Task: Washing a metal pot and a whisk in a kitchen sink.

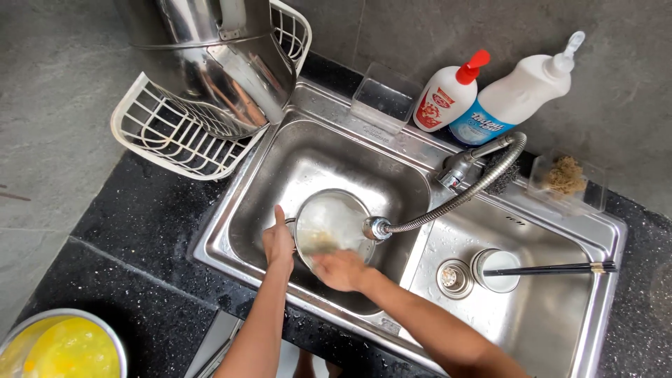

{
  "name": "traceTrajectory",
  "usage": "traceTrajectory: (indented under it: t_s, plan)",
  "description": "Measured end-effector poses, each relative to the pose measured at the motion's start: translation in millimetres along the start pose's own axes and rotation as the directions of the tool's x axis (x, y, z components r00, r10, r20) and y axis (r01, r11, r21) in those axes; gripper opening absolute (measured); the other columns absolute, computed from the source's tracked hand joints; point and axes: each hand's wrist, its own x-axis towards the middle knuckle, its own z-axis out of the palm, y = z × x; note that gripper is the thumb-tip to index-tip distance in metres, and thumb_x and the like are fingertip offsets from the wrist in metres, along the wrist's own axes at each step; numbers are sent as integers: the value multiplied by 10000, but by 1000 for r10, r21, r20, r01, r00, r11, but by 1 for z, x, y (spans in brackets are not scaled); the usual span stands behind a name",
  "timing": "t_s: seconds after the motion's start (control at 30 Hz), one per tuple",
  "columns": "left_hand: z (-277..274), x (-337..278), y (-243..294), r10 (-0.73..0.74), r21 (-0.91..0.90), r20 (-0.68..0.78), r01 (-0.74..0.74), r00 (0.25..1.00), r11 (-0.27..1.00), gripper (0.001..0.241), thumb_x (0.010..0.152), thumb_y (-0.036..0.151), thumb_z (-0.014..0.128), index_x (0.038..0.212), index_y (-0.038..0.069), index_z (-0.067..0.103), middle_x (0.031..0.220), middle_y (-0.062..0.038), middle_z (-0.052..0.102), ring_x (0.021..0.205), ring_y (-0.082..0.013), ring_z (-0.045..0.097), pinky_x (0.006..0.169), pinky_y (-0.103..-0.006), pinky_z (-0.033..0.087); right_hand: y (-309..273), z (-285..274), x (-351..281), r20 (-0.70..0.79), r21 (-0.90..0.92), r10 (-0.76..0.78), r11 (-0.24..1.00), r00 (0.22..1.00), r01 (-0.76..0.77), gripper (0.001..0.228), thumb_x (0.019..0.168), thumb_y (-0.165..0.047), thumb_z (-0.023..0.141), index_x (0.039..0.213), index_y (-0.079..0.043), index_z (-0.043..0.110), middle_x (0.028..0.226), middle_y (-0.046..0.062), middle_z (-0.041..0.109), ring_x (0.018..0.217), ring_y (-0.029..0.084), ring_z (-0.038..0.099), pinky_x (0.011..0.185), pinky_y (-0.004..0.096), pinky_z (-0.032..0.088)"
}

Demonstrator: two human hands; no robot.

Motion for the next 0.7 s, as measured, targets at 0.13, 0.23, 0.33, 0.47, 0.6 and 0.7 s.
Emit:
traceTrajectory:
  t_s: [0.13,0.23,0.33,0.47,0.6,0.7]
  plan:
    - [-2,-28,20,70,75,93,-77,993,994,648,974,511,670,559,35,525,540,-16,483,511,-124,360,478,-348,301,36,-21,-8,241,-412,188,908,952,-75,475,925,-289,467,1380,-258,600,1397,75,583,1220,222,609,1132,561,304]
    - [5,-36,16,81,-8,210,-81,974,997,396,891,376,743,665,52,718,577,-5,603,509,-106,450,489,-313,353,134,33,39,-189,-541,179,802,966,-254,328,1010,-254,475,1269,-134,639,1352,121,575,1288,327,521,1057,578,407]
    - [14,-30,-1,220,-5,248,-226,943,974,442,898,317,809,764,-88,691,638,-15,607,567,-106,458,517,-325,369,128,8,46,-648,-196,114,931,753,-309,382,869,-188,593,1231,-70,637,1271,213,574,1192,483,490,907,548,450]
    - [17,-79,47,486,396,271,-556,831,731,379,836,341,797,810,-32,741,650,-156,707,602,-230,687,570,-367,511,152,45,77,-780,311,353,935,517,-169,237,861,-144,662,1082,-58,657,1114,136,648,1185,330,574,1022,416,496]
    - [14,-90,57,710,413,438,-825,552,386,362,895,318,775,774,-7,669,662,-246,664,663,-416,690,581,-480,521,168,86,99,-426,819,727,563,538,-113,544,669,-235,825,1153,-45,663,1141,150,712,1085,283,681,961,394,533]
    - [6,-83,56,821,244,512,-959,254,144,316,884,236,766,735,7,608,604,-191,623,608,-402,627,567,-475,501,126,60,62,-285,807,757,520,588,-279,436,780,-264,710,1157,-44,702,1162,184,723,1089,294,693,961,398,542]
